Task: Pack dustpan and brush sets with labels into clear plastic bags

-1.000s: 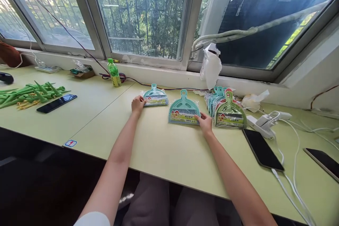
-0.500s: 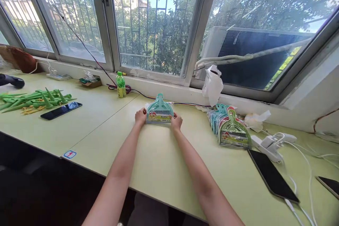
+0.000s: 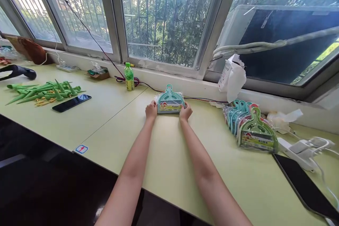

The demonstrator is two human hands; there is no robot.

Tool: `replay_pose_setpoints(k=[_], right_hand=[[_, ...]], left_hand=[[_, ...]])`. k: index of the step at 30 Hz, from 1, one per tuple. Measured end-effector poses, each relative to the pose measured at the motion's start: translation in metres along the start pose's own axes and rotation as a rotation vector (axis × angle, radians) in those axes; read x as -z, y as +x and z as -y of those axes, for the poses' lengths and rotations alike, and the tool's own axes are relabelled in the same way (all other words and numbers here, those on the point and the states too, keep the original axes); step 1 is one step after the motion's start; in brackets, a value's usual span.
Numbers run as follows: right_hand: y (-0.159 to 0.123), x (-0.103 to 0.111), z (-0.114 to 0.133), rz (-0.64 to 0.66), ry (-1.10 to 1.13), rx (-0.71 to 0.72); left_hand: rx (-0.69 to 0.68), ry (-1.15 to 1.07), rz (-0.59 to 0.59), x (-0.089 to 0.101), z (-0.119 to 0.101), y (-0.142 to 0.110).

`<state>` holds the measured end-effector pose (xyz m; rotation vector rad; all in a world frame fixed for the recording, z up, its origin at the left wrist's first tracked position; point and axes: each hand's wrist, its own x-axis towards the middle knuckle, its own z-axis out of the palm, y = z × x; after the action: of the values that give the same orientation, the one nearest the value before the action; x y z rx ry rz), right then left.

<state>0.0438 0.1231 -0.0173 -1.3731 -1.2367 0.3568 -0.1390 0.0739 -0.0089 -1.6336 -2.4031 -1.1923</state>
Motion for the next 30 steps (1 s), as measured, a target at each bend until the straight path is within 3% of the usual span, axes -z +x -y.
replay_pose_setpoints(k=[5,9,16,20,30], right_hand=[[0.003,-0.005,-0.001,0.086,-0.12,-0.111],[0.005,-0.005,-0.006,0.077,-0.153,-0.085],[0.007,-0.005,-0.008,0.146,-0.149,-0.168],[0.007,-0.005,-0.007,0.138,-0.139,-0.189],[0.003,-0.002,-0.008,0.209,-0.107,-0.164]], left_hand=[[-0.043,-0.028,0.045,0.006,-0.009,-0.008],[-0.076,0.02,0.115,0.008,-0.012,-0.011],[-0.161,-0.053,0.079,0.016,-0.008,-0.016],[-0.231,-0.055,0.148,0.014,0.0,-0.016],[-0.143,-0.065,0.114,0.012,0.002,-0.01]])
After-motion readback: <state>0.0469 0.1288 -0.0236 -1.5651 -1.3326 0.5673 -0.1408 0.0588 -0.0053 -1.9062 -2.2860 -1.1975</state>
